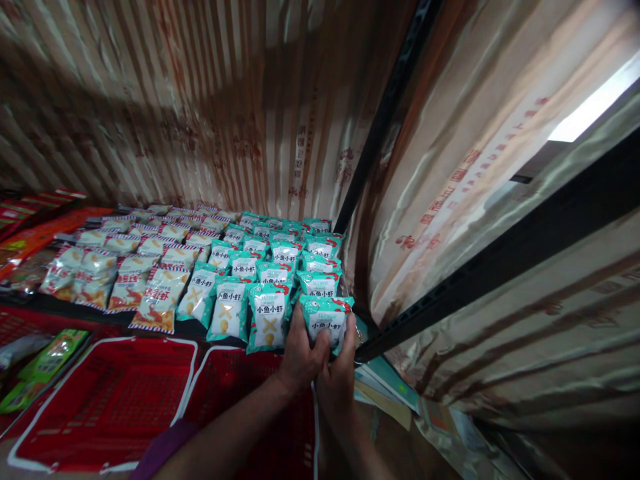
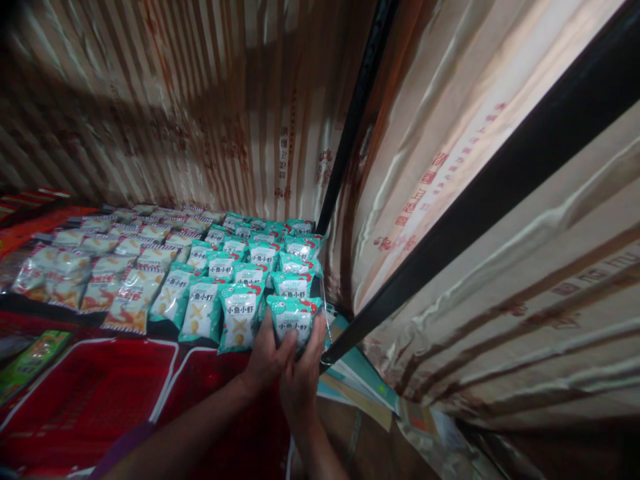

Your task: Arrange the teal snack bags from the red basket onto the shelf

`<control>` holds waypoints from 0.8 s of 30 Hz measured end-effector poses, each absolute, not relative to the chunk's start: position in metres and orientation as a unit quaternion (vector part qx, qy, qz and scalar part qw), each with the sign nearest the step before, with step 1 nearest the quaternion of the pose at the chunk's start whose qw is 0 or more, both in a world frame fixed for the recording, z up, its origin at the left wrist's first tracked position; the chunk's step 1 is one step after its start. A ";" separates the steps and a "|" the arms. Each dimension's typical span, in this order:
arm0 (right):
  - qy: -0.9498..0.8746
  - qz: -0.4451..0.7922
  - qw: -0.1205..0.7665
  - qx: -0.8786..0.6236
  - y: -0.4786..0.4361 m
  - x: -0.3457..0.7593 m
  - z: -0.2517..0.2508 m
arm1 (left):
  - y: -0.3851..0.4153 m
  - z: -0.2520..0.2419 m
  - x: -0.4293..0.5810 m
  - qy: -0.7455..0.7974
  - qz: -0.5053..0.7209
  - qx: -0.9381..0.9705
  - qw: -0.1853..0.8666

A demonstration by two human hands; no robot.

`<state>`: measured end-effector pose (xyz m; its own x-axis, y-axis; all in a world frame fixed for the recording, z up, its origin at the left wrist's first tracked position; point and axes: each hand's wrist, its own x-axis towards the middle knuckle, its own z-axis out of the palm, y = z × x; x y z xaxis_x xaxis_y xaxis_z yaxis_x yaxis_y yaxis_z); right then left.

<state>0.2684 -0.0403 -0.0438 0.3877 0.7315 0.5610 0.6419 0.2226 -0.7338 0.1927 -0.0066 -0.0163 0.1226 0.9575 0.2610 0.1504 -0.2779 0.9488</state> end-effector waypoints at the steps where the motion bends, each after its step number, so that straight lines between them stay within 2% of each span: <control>1: -0.558 0.039 0.548 -0.622 -0.042 0.268 -0.044 | -0.007 -0.017 0.193 0.443 0.494 0.628 0.407; 8: -0.588 -0.013 0.536 -0.606 -0.066 0.259 -0.037 | -0.004 -0.026 0.194 0.479 0.483 0.622 0.388; 16: -0.549 0.140 0.528 -0.632 -0.102 0.240 -0.046 | -0.009 -0.024 0.194 0.519 0.465 0.591 0.406; 24: -0.518 0.203 0.529 -0.641 -0.106 0.246 -0.048 | -0.009 -0.030 0.198 0.521 0.471 0.586 0.405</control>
